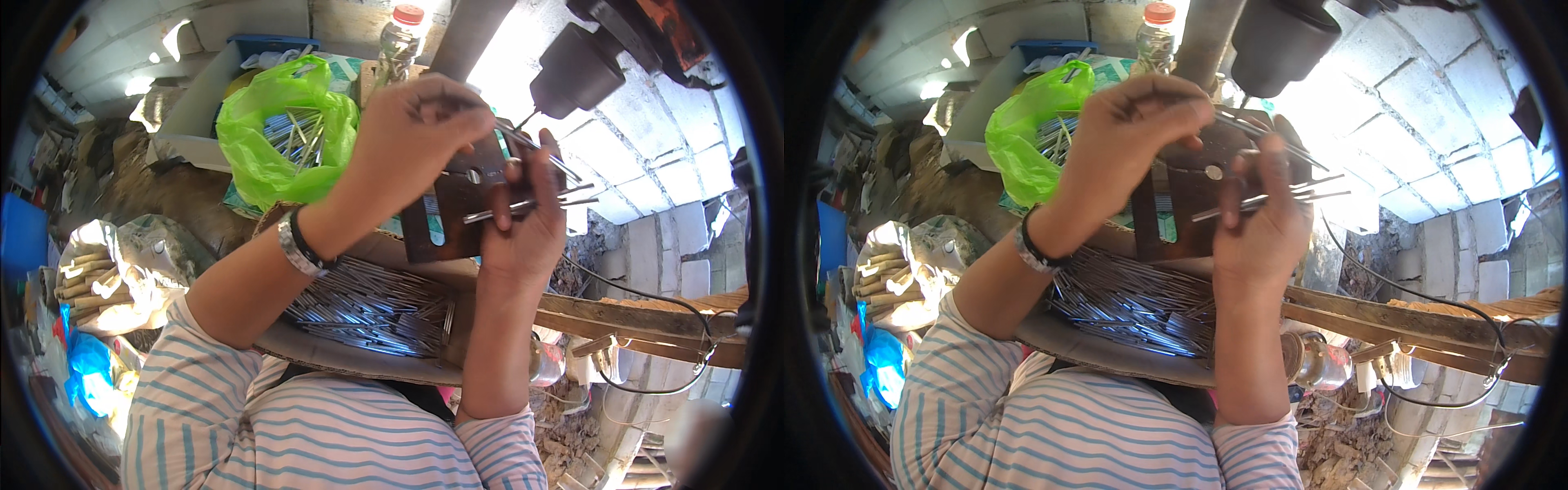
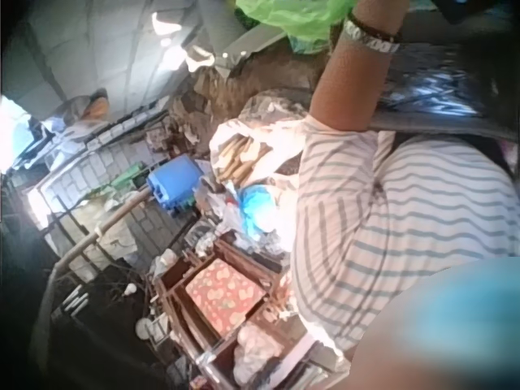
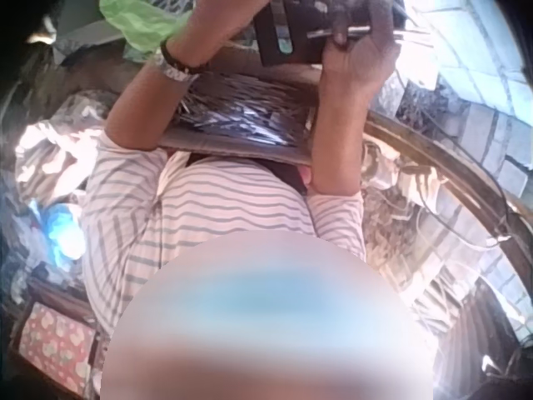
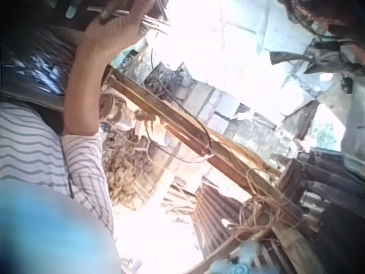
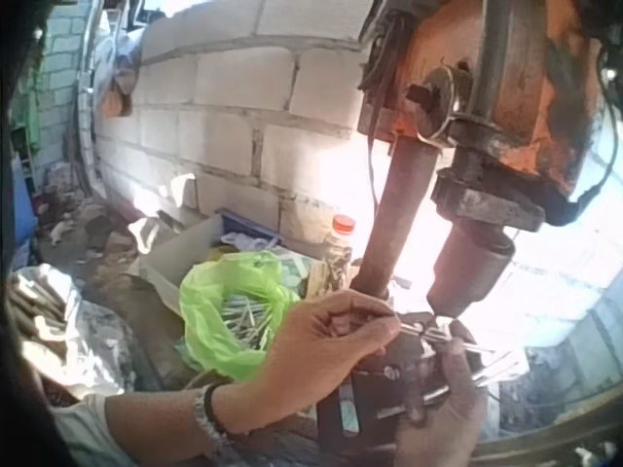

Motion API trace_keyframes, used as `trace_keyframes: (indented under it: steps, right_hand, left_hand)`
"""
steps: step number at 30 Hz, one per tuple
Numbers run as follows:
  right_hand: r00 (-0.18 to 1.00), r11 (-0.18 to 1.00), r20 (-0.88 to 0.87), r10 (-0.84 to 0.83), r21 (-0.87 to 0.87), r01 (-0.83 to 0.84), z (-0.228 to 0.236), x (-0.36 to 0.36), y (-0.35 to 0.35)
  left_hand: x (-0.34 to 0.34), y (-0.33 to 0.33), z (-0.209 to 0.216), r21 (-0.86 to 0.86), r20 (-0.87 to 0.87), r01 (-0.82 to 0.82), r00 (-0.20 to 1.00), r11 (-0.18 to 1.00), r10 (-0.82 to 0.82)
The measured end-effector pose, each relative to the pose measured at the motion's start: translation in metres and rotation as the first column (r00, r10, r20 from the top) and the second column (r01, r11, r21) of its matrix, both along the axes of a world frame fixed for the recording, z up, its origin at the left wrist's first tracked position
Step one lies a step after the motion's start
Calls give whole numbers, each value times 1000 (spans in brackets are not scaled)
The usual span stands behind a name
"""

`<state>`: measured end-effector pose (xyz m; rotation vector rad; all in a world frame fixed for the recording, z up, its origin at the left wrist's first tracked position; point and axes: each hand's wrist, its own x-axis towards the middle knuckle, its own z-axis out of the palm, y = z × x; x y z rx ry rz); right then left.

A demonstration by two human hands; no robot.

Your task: The person holds a bundle of metal rods and repeatedly rubs the ends against a rotating deburring tool to smooth them. Finished rods are placed into a green plastic bag while unfinished rods remain in a cardboard box.

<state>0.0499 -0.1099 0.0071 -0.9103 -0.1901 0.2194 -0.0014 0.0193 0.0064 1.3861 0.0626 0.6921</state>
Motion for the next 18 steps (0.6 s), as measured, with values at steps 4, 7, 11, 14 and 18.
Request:
trace_keyframes:
  steps: [4, 7, 11, 14, 18]
  right_hand:
    - [998, 960, -8, 68, 274, -63, -1, 3, -6]
    - [998, 968, 36, 59, 241, -66, -6, 7, -8]
    - [993, 944, 2, 120, 310, -115, -11, 10, -8]
    - [993, 938, -25, 117, 331, -102, -11, 10, -7]
    - [992, 941, -19, 122, 320, -110, -10, 11, -6]
  left_hand:
    - [-15, 63, 10, 462, 26, -439, 875, 770, 483]
    - [-38, 103, 13, 610, -16, -574, 680, 546, 733]
    - [-56, 127, 6, 871, -160, -351, 457, 342, 875]
    - [-51, 116, -3, 950, -36, -255, 481, 179, 876]
    - [-31, 77, 7, 757, -128, -178, 903, 628, 409]
